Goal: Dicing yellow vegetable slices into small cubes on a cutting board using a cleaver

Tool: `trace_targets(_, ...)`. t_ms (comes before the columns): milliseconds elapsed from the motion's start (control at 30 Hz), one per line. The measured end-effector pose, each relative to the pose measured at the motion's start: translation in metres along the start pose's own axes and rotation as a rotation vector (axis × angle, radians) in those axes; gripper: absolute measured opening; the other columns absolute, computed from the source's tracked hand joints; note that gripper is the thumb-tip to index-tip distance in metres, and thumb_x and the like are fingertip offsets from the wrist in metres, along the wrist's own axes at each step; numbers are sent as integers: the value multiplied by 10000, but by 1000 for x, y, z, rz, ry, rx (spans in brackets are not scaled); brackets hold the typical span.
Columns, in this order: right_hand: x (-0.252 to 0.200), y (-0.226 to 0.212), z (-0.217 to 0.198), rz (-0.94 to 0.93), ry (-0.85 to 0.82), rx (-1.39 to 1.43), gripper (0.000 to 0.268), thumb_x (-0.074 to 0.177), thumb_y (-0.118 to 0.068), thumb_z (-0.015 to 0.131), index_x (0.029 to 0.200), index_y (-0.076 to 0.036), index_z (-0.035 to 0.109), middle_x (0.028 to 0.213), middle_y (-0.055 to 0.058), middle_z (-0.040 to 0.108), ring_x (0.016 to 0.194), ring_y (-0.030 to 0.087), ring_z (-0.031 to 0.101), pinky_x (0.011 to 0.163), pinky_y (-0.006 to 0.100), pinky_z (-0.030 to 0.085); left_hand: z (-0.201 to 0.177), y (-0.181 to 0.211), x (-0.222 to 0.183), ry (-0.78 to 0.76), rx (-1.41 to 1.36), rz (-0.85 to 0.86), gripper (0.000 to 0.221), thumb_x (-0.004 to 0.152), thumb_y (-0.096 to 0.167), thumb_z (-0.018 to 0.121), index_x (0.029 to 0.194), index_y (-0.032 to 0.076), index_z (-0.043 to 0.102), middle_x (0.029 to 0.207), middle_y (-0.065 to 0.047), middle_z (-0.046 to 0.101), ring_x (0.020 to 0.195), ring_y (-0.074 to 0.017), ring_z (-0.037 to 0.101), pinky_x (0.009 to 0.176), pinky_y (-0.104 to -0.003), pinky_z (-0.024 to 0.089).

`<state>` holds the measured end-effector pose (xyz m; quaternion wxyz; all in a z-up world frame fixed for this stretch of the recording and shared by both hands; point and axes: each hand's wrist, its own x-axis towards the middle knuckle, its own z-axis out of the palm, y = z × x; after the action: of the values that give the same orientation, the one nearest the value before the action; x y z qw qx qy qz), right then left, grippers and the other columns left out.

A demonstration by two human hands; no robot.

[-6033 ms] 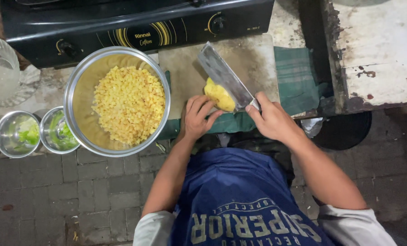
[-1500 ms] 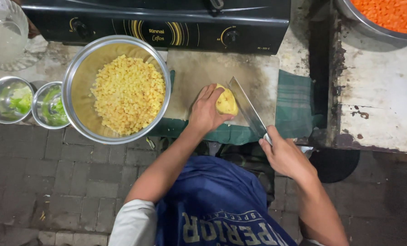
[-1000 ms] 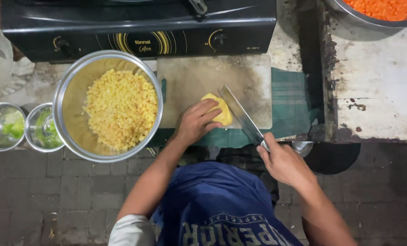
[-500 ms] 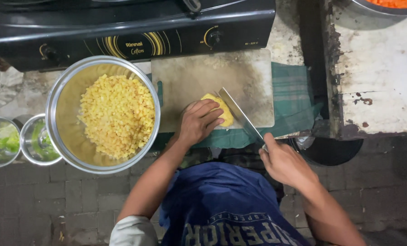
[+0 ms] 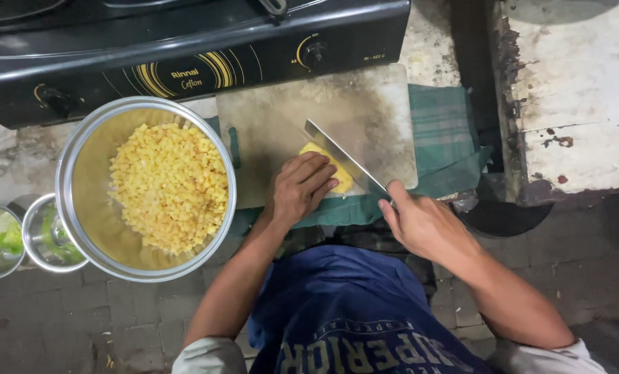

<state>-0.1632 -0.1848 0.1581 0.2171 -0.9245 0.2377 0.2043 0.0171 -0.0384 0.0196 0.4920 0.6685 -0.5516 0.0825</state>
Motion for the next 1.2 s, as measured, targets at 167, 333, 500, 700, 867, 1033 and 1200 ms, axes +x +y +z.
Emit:
trace_targets(167, 6, 0, -1, -23, -6, 16, 223, 968, -320, 401, 1026, -115, 467, 712, 258, 675, 725, 497, 690, 655, 605, 542, 3, -3, -1, 5, -16, -22, 159, 903, 224, 734, 1029, 130, 757, 1079, -70, 713, 1034, -336, 675, 878, -395, 545)
trace_targets(333, 13, -8, -7, 42, -116, 1, 231, 975, -321, 367, 1011, -115, 465, 746, 244, 689, 749, 491, 698, 685, 602, 546, 10, -9, -8, -11, -17, -43, 165, 927, 247, 707, 1025, 123, 755, 1080, -77, 709, 1033, -341, 671, 899, -397, 542)
trace_targets(500, 24, -15, -18, 123, -259, 20, 252, 976, -329, 335, 1019, -115, 461, 814, 247, 710, 814, 498, 702, 752, 601, 550, 7, -8, -2, -10, 23, -30, 166, 917, 264, 722, 1004, 128, 762, 1063, -69, 716, 1014, -331, 679, 891, -392, 540)
trace_targets(700, 35, -21, -15, 132, -267, 61, 261, 978, -333, 346, 1023, -121, 491, 814, 261, 715, 856, 498, 700, 771, 595, 551, 9, -9, -2, 7, 23, -27, 168, 911, 271, 727, 989, 128, 767, 1037, -75, 724, 983, -324, 687, 882, -385, 550)
trace_targets(867, 37, -25, -16, 65, -193, 109, 269, 986, -287, 340, 1029, -60, 477, 800, 329, 685, 819, 545, 679, 718, 623, 547, 8, -8, -6, -1, -16, -22, 178, 904, 224, 738, 1021, 91, 759, 1067, -100, 718, 1013, -359, 676, 913, -418, 541)
trace_targets(1033, 51, -16, -9, -30, -72, 140, 288, 982, -289, 338, 1062, -46, 472, 821, 327, 681, 832, 553, 671, 713, 628, 538, 8, -13, -7, -67, 19, 22, 197, 878, 237, 762, 1029, 111, 753, 1046, -78, 715, 1029, -331, 675, 926, -429, 548)
trace_targets(1200, 32, -13, -10, -98, 22, 116, 283, 981, -312, 353, 1090, -79, 470, 799, 325, 674, 820, 548, 670, 708, 616, 533, 8, -11, -14, -86, 42, 52, 181, 907, 219, 732, 1051, 111, 732, 1064, -89, 690, 1044, -332, 659, 927, -435, 544)
